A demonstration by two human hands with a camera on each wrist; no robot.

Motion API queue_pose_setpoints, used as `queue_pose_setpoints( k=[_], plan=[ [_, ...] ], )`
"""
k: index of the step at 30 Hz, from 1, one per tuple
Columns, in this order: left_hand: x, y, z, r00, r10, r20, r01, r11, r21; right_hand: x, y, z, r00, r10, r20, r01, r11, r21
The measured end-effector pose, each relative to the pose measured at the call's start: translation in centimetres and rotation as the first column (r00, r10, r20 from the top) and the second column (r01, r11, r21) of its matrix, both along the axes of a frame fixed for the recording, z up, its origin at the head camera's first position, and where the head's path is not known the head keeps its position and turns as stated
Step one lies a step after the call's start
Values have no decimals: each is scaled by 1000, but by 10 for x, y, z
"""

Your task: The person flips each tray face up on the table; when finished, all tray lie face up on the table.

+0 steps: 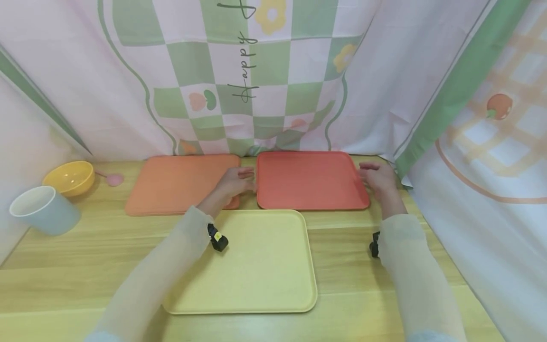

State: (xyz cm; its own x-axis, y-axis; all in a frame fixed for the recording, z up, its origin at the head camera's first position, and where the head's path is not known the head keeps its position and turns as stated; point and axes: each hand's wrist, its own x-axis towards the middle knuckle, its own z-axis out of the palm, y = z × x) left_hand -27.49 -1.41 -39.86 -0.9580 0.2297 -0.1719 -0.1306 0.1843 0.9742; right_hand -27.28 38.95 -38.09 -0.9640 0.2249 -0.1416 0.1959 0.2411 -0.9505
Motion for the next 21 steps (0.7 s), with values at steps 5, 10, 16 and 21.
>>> queue_pose_setpoints(
  k=[5,10,16,21],
  plan=[
    [2,-8,4,1000,12,13,-13,998,60,2,-14,4,999,14,-38,-12,998,63],
    [5,-20,7,1000,14,-3,-14,998,63,-1,-30,5,997,51,-49,-49,998,41],
    [9,-35,10,1000,27,-5,-26,994,106,-2,-54,8,993,111,-40,-107,991,86],
    [12,-46,11,1000,26,-8,-25,992,126,-2,-81,13,983,177,-46,-167,973,160]
  ],
)
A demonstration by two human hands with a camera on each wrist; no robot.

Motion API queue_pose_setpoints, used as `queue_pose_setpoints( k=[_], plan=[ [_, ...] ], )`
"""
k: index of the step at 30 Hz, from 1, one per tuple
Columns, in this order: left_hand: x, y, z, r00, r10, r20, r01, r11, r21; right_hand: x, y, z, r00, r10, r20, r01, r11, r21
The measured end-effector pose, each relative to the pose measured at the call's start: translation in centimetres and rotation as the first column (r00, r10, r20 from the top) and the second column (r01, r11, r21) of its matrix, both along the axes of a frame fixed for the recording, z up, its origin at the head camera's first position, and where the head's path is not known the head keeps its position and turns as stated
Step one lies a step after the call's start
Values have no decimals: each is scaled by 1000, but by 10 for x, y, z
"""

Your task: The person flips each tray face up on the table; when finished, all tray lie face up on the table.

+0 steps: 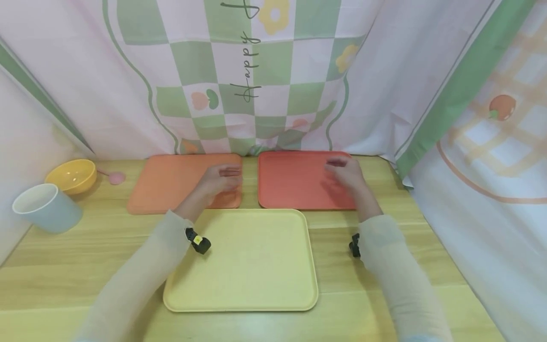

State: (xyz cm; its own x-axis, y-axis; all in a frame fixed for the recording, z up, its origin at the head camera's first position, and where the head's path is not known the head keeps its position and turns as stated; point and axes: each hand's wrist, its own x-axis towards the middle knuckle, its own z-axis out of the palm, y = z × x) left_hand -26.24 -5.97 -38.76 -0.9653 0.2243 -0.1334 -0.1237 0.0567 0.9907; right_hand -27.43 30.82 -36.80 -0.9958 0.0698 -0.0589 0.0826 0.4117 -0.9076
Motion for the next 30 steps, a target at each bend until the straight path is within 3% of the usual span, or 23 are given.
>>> queue_pose_setpoints(
  k=[4,8,11,16,23,30],
  plan=[
    [3,-9,2,1000,0,1,0,1000,-6,1,-21,6,997,72,-10,-72,997,7],
    [5,-23,4,1000,-20,1,20,998,-67,3,-41,10,993,121,-8,-121,993,5],
    [5,-35,4,1000,-29,-3,28,993,-119,4,-54,12,990,140,19,-140,990,-31],
    [8,-55,4,1000,-20,3,20,994,-103,4,-72,12,986,162,49,-157,984,-88],
    [9,-86,2,998,-69,7,69,991,-113,0,-92,12,978,192,74,-184,978,-102],
    [11,-111,6,997,-74,4,74,986,-149,-3,-108,13,971,230,61,-223,969,-104]
  ],
)
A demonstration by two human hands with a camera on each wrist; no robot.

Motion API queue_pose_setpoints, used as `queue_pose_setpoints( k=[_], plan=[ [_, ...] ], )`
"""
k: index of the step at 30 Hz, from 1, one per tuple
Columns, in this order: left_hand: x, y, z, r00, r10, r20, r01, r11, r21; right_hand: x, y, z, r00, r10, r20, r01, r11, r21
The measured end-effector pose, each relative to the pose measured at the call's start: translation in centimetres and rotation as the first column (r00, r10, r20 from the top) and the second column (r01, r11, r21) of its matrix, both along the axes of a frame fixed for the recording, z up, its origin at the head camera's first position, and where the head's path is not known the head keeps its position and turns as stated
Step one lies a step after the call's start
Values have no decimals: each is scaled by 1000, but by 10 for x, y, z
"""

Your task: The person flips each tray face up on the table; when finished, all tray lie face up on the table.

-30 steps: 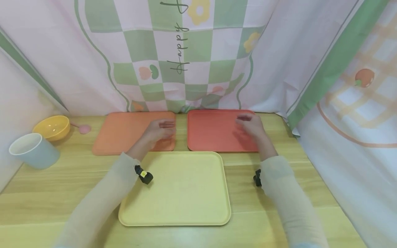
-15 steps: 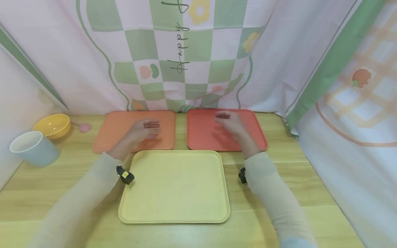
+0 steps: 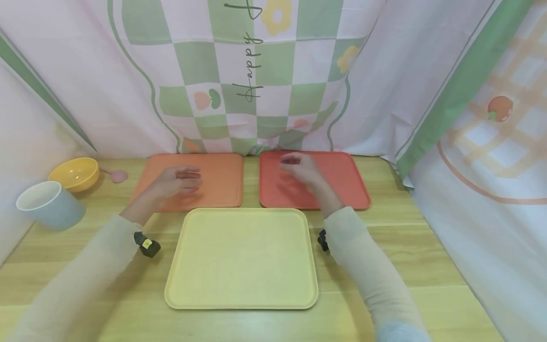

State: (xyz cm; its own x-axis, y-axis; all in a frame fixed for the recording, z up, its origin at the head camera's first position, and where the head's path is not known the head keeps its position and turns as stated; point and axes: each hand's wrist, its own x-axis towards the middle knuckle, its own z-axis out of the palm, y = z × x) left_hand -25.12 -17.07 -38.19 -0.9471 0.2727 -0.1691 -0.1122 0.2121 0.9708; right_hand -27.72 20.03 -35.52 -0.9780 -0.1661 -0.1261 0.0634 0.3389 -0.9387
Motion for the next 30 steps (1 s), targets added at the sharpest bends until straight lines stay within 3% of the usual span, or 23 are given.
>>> queue_pose_setpoints(
  k=[5,15,23,30],
  plan=[
    [4,-17,3,1000,-4,-28,4,1000,-20,-2,-10,-4,999,37,-20,-36,999,19],
    [7,-41,7,997,60,-48,-62,997,-40,-4,-24,-2,996,86,-11,-86,996,-16],
    [5,-58,4,992,115,-57,-118,992,-47,-6,-39,-2,994,103,-22,-103,995,-2],
    [5,-71,0,984,168,-65,-171,984,-40,-8,-54,-5,991,136,12,-136,989,-51]
  ],
)
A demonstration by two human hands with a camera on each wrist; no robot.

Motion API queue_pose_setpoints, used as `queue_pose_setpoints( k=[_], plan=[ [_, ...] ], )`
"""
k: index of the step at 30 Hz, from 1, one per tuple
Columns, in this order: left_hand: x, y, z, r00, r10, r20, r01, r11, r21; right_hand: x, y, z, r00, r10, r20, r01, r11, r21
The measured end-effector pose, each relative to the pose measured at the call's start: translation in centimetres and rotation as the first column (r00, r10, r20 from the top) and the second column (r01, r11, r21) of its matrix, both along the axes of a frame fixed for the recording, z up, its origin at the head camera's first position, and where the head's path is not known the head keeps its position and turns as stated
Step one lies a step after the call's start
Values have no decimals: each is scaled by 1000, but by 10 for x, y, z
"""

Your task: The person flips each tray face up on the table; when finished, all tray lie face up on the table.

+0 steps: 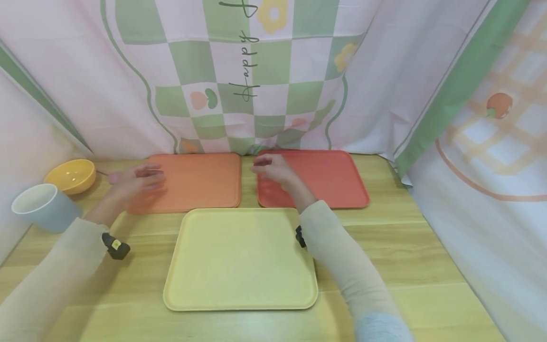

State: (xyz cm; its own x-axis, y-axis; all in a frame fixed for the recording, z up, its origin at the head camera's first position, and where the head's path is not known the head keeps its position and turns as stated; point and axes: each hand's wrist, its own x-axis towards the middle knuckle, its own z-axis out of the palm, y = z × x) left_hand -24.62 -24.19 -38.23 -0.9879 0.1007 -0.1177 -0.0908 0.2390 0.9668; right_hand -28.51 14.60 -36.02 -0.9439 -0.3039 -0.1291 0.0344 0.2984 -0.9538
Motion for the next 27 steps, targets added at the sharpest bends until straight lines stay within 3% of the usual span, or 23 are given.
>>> queue_pose_setpoints(
  k=[17,27],
  plan=[
    [-8,-30,-11,993,114,13,-114,993,-17,-7,-26,-8,997,7,80,-1,997,-76],
    [-10,-42,-16,981,196,10,-196,981,13,-11,-37,-14,986,-1,165,20,993,-114]
  ],
)
